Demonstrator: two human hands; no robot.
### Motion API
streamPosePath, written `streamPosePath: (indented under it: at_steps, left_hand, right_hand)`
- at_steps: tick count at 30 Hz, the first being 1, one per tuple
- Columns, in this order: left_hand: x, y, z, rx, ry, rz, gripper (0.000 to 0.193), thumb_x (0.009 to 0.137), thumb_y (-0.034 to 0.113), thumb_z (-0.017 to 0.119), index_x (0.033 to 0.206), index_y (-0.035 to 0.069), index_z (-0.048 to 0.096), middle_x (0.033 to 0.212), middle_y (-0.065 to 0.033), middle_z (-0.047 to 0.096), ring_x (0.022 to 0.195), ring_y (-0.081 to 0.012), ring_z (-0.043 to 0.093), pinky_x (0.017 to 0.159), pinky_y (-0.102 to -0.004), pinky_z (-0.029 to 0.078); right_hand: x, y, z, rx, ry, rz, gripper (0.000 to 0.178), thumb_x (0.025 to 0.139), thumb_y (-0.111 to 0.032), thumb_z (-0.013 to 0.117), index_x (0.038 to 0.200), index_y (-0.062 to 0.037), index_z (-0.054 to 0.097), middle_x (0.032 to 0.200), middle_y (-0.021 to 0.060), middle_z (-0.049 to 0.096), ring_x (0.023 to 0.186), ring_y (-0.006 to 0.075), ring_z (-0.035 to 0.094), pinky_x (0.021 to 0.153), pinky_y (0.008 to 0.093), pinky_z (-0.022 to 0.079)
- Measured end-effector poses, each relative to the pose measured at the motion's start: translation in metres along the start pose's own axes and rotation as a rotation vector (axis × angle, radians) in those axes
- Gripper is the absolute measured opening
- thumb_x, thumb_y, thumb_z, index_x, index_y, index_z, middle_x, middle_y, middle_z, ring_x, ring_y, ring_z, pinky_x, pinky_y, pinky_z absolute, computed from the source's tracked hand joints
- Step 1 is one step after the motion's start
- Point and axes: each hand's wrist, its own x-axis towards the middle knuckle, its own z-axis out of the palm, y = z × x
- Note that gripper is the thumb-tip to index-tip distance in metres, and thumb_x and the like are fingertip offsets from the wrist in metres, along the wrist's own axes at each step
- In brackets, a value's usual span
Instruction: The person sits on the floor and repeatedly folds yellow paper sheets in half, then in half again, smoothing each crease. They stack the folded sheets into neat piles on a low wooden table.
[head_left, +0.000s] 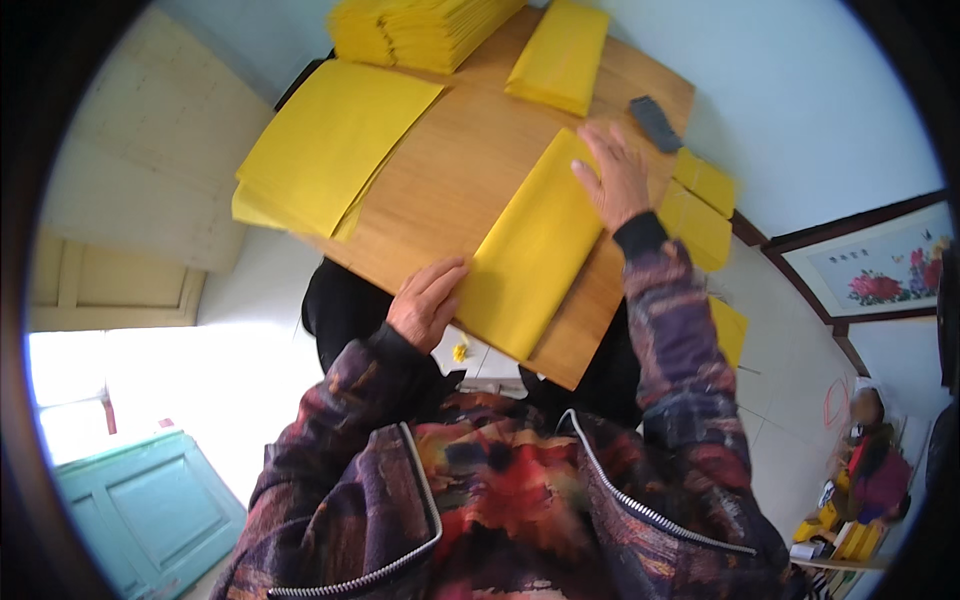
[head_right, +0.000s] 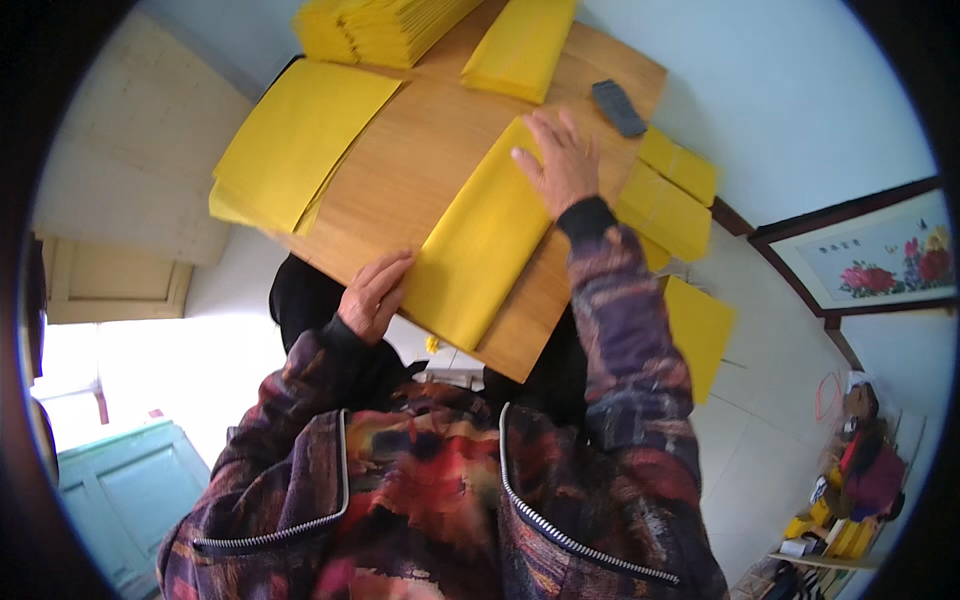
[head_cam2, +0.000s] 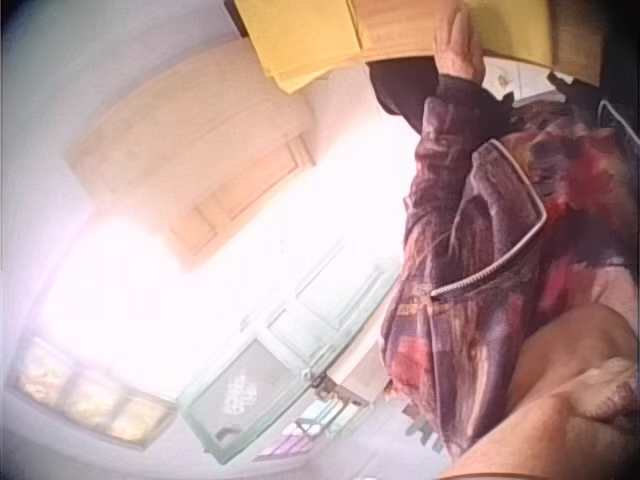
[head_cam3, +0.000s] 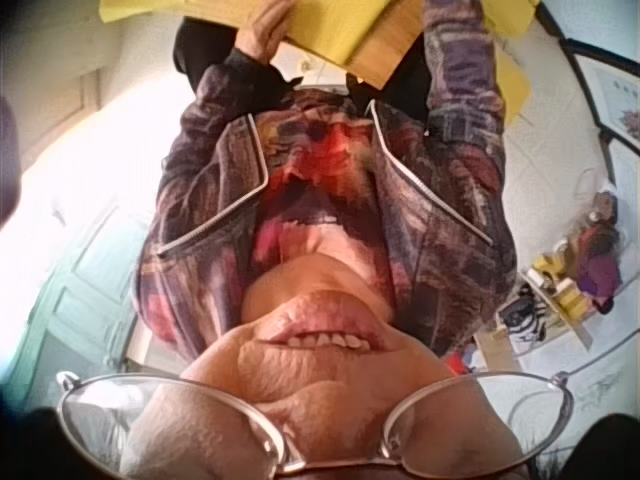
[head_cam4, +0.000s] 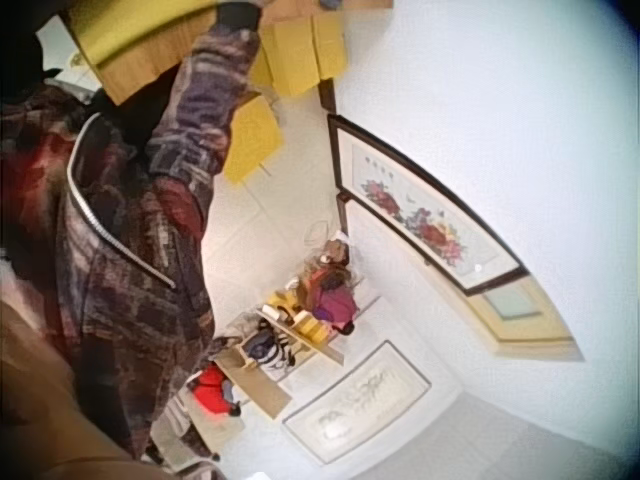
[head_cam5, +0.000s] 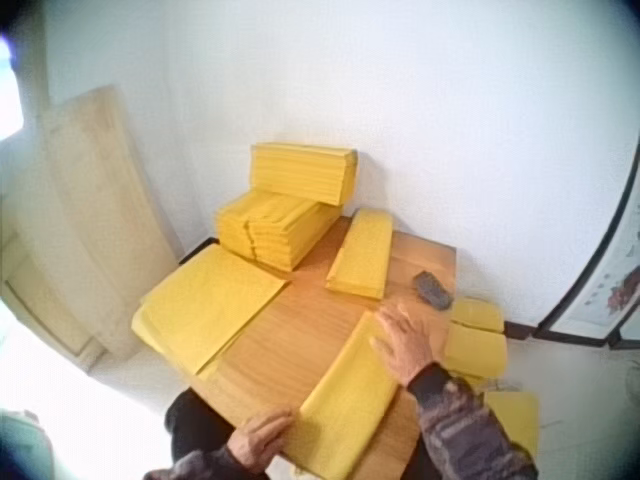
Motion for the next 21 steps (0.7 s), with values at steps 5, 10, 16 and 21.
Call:
streamPosePath:
  at_steps: [5,10,16,21]
  left_hand:
    - [0.016,0.003,-0.002,0.006,0.012,0.03,0.047,0.075,0.001,0.059,0.122,0.004,0.054,0.127,-0.0166,0.052,0.116,-0.0353,0.051,0.096,-0.0412,0.042]
    - [0.038,0.014,0.022,0.136,-0.125,0.12,0.062,0.072,0.016,0.068,0.131,0.013,0.048,0.141,-0.015,0.038,0.128,-0.0372,0.038,0.101,-0.048,0.035]
    - [0.026,0.019,0.036,0.173,-0.131,0.064,0.07,0.071,0.037,0.073,0.134,0.022,0.047,0.148,-0.0152,0.026,0.133,-0.0428,0.027,0.104,-0.0538,0.028]
    - [0.02,0.021,0.042,0.35,-0.195,0.07,0.068,0.074,0.048,0.068,0.134,0.025,0.047,0.149,-0.0118,0.028,0.135,-0.0432,0.023,0.105,-0.0581,0.024]
  right_hand:
    - [-0.068,-0.028,-0.014,0.164,0.213,0.087,0.039,0.084,-0.017,0.06,0.12,-0.0015,0.052,0.117,0.0213,0.056,0.119,0.0393,0.046,0.097,0.0501,0.034]
    - [-0.1,-0.078,-0.001,0.126,-0.02,0.061,0.044,0.086,-0.023,0.058,0.125,-0.0049,0.048,0.134,0.0111,0.045,0.13,0.031,0.036,0.104,0.0497,0.029]
    - [-0.072,-0.072,0.014,0.069,-0.191,-0.039,0.048,0.089,-0.029,0.056,0.13,-0.0076,0.045,0.144,0.0084,0.033,0.134,0.0294,0.029,0.107,0.051,0.026]
    - [-0.05,-0.06,0.021,0.012,-0.334,0.003,0.053,0.089,-0.035,0.055,0.133,-0.0105,0.043,0.147,0.0076,0.03,0.138,0.0289,0.022,0.109,0.0533,0.02]
